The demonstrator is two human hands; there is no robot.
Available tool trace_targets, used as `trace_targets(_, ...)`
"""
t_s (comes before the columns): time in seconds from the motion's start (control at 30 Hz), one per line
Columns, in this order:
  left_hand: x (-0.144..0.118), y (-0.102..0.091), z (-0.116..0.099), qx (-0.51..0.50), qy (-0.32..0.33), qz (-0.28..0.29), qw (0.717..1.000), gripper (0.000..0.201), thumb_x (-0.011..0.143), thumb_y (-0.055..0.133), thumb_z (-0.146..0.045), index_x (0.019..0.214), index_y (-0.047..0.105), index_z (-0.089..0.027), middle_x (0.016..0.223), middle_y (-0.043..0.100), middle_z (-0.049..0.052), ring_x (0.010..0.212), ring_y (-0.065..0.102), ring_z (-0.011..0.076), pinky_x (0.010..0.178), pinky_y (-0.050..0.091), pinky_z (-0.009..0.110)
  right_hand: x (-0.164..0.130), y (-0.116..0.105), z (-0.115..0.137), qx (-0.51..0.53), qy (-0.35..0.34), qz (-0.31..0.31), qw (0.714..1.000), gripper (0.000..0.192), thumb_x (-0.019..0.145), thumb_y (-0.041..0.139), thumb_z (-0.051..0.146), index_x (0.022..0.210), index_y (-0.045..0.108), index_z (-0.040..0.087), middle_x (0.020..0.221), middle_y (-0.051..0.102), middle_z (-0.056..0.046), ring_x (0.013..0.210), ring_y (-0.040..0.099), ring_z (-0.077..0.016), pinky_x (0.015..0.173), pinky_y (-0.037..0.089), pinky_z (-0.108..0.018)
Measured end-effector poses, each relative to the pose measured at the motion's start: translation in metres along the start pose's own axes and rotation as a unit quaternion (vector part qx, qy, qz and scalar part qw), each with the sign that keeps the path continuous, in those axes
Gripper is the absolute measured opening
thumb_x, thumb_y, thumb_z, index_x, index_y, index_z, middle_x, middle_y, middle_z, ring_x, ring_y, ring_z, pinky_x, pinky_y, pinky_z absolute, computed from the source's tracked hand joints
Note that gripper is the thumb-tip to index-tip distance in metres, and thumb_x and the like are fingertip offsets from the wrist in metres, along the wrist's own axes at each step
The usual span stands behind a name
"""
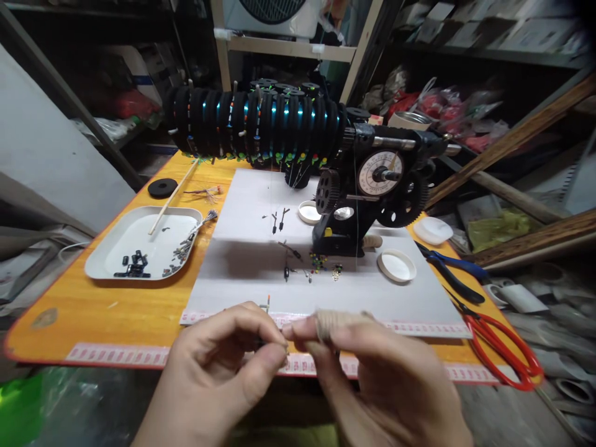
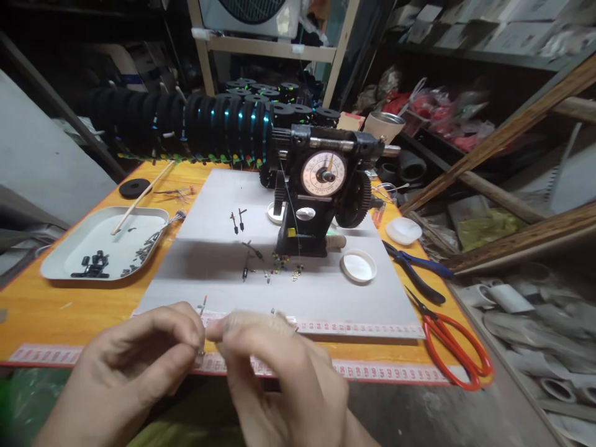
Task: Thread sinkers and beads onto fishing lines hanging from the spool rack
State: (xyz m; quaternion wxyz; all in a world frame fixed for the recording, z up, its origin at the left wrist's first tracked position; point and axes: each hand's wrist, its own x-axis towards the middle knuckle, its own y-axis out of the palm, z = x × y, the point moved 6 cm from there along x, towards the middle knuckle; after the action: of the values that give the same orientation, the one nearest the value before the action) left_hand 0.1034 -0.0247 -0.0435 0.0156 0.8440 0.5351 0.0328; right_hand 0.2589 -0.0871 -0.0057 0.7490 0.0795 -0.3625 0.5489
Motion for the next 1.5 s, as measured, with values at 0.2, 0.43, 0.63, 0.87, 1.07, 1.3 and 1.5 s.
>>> trace_targets(0.2, 0.002, -0.002, 0.014, -0.111, -0.058, -0.034, 0.992, 0.008, 0.083, 0.077, -0.030, 0.075, 0.075, -0.029, 0.073, 0.067, -0.006, 0.066, 0.058, 0.0073, 0.061, 0.051, 0.010, 0.011, 0.016, 0.001, 0.009, 0.051, 0.067, 0.996, 0.014, 0.085, 0.062, 0.004, 0.093, 0.071, 0.013, 0.083, 0.066, -0.006, 0.077, 0.069, -0.0133, 0.069, 0.059, -0.020)
trace_targets(0.43, -0.003, 0.001, 0.000, -0.060, -0.020, -0.074, 0.995, 0.014, 0.081, 0.076, -0.017, 0.072, 0.075, -0.028, 0.072, 0.069, -0.006, 0.067, 0.063, 0.0084, 0.064, 0.051, 0.010, 0.015, 0.019, 0.006, -0.073, -0.016, 0.029, 0.997, 0.014, 0.080, 0.062, 0.002, 0.083, 0.070, 0.013, 0.075, 0.065, -0.005, 0.067, 0.064, -0.0129, 0.059, 0.056, -0.022)
trace_targets(0.63, 0.001, 0.002, -0.011, 0.018, -0.062, 0.010, 0.998, 0.010, 0.086, 0.069, -0.024, 0.076, 0.070, -0.024, 0.073, 0.067, -0.003, 0.069, 0.063, 0.0114, 0.064, 0.053, 0.015, 0.002, 0.018, 0.019, -0.180, -0.249, 0.036, 0.951, 0.012, 0.087, 0.064, 0.004, 0.085, 0.067, 0.015, 0.099, 0.072, -0.011, 0.097, 0.067, -0.0207, 0.076, 0.063, -0.029)
trace_targets(0.87, -0.002, -0.002, -0.029, 0.204, 0.156, -0.012, 0.966, 0.018, 0.085, 0.067, -0.010, 0.087, 0.068, -0.028, 0.080, 0.072, -0.004, 0.074, 0.070, 0.0120, 0.068, 0.057, 0.016, 0.017, 0.019, 0.015, -0.100, -0.140, 0.085, 0.981, 0.019, 0.082, 0.060, 0.000, 0.083, 0.062, 0.019, 0.079, 0.069, -0.006, 0.075, 0.066, -0.0176, 0.067, 0.061, -0.029)
trace_targets(1.07, -0.014, -0.001, -0.035, 0.344, 0.318, 0.026, 0.883, 0.034, 0.079, 0.071, 0.000, 0.104, 0.066, -0.022, 0.096, 0.076, 0.002, 0.084, 0.072, 0.0126, 0.085, 0.054, 0.017, 0.020, 0.020, 0.011, -0.040, -0.064, 0.109, 0.991, 0.016, 0.083, 0.057, 0.003, 0.085, 0.063, 0.018, 0.081, 0.068, -0.006, 0.077, 0.065, -0.0161, 0.067, 0.058, -0.027)
trace_targets(1.3, 0.003, -0.004, -0.032, 0.184, 0.109, -0.051, 0.976, 0.018, 0.075, 0.066, -0.007, 0.072, 0.064, -0.025, 0.068, 0.064, -0.005, 0.060, 0.060, 0.0100, 0.053, 0.050, 0.013, 0.023, 0.023, 0.016, -0.096, -0.148, 0.125, 0.976, 0.018, 0.083, 0.060, -0.001, 0.091, 0.063, 0.014, 0.088, 0.067, -0.009, 0.084, 0.064, -0.0185, 0.075, 0.058, -0.029)
trace_targets(1.5, 0.004, 0.002, -0.008, -0.140, -0.108, -0.046, 0.983, 0.014, 0.069, 0.078, -0.011, 0.064, 0.068, -0.019, 0.061, 0.058, -0.004, 0.054, 0.047, 0.0065, 0.050, 0.044, 0.012, 0.021, 0.024, 0.013, -0.054, -0.127, 0.110, 0.984, 0.021, 0.090, 0.059, 0.002, 0.104, 0.063, 0.017, 0.095, 0.066, -0.008, 0.088, 0.062, -0.0171, 0.079, 0.058, -0.029)
